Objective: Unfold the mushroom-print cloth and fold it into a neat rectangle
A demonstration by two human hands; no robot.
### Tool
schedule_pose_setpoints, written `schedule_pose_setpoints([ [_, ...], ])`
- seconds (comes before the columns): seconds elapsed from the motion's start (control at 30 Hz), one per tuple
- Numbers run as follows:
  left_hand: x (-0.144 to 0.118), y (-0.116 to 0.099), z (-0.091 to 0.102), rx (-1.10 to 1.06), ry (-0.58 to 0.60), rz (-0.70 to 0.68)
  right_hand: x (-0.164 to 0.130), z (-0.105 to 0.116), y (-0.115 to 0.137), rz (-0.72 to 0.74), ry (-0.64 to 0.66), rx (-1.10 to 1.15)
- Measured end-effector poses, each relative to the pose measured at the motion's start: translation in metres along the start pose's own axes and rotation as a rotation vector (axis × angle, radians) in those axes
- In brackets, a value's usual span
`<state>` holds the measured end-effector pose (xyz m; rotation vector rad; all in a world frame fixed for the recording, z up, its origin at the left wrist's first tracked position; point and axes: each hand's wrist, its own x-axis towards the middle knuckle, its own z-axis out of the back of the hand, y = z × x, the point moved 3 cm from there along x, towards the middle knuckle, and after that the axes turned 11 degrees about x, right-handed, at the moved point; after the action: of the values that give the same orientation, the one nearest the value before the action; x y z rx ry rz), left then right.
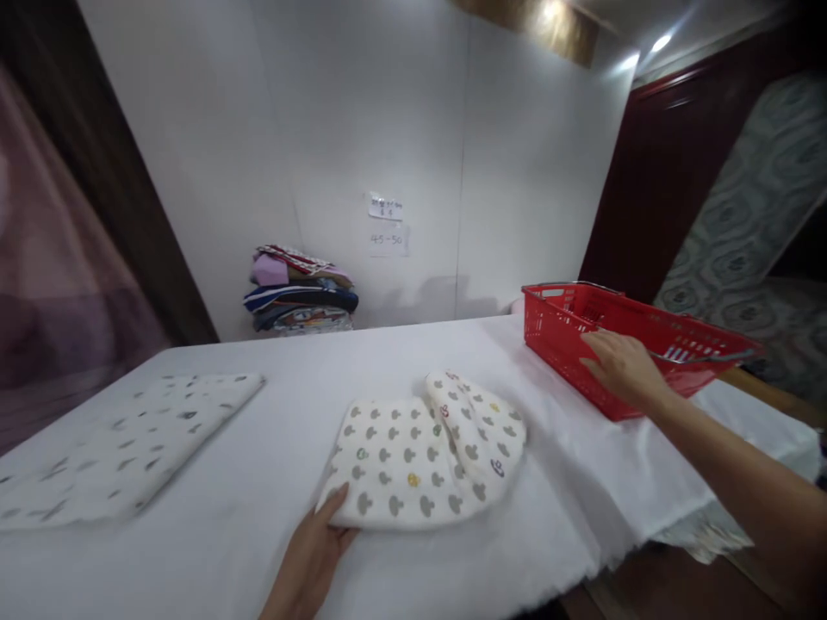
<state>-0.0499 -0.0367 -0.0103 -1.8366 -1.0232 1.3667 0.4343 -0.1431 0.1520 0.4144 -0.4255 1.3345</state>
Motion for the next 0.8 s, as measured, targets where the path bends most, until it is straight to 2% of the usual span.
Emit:
schedule_pose_setpoints([
  [0.03, -0.003, -0.003, -0.004, -0.008, 0.008, -0.037, -0.004, -0.016, 0.022, 0.03, 0.045, 0.161],
  [0.13, -0.007, -0.011, -0.014, -0.013, -0.001, -0.132, -0.017, -0.074, 0.097, -0.113, 0.302, 0.582],
  [0.23, -0.01, -0.017, -0.017, 0.024, -0.03, -0.169, -0.022, -0.117, 0.166, -0.063, 0.431, 0.683],
  [0.33, -0.011, -0.029, -0.013, 0.123, -0.061, -0.24, -0.011, -0.14, 0.195, -0.104, 0.419, 0.76],
  [0.4, -0.012, -0.041, -0.007, 0.197, -0.102, -0.315, 0.002, -0.144, 0.193, -0.163, 0.359, 0.849],
  [0.5, -0.014, -0.056, 0.01, 0.247, -0.197, -0.456, 0.01, -0.139, 0.171, -0.249, 0.224, 0.98],
  [0.57, -0.016, -0.058, 0.027, 0.288, -0.286, -0.482, 0.0, -0.131, 0.151, -0.358, 0.117, 1.08],
  [0.6, -0.016, -0.056, 0.037, 0.344, -0.318, -0.446, -0.01, -0.129, 0.141, -0.417, 0.1, 1.134],
  [0.63, -0.016, -0.053, 0.047, 0.435, -0.325, -0.382, -0.021, -0.126, 0.132, -0.459, 0.123, 1.171],
  [0.7, -0.014, -0.048, 0.066, 0.704, -0.294, -0.254, -0.044, -0.124, 0.118, -0.448, 0.272, 1.186],
  [0.77, -0.011, -0.051, 0.083, 0.99, -0.301, -0.233, -0.058, -0.121, 0.107, -0.383, 0.336, 1.143],
  [0.8, -0.009, -0.057, 0.088, 1.103, -0.341, -0.256, -0.059, -0.119, 0.102, -0.357, 0.32, 1.107],
])
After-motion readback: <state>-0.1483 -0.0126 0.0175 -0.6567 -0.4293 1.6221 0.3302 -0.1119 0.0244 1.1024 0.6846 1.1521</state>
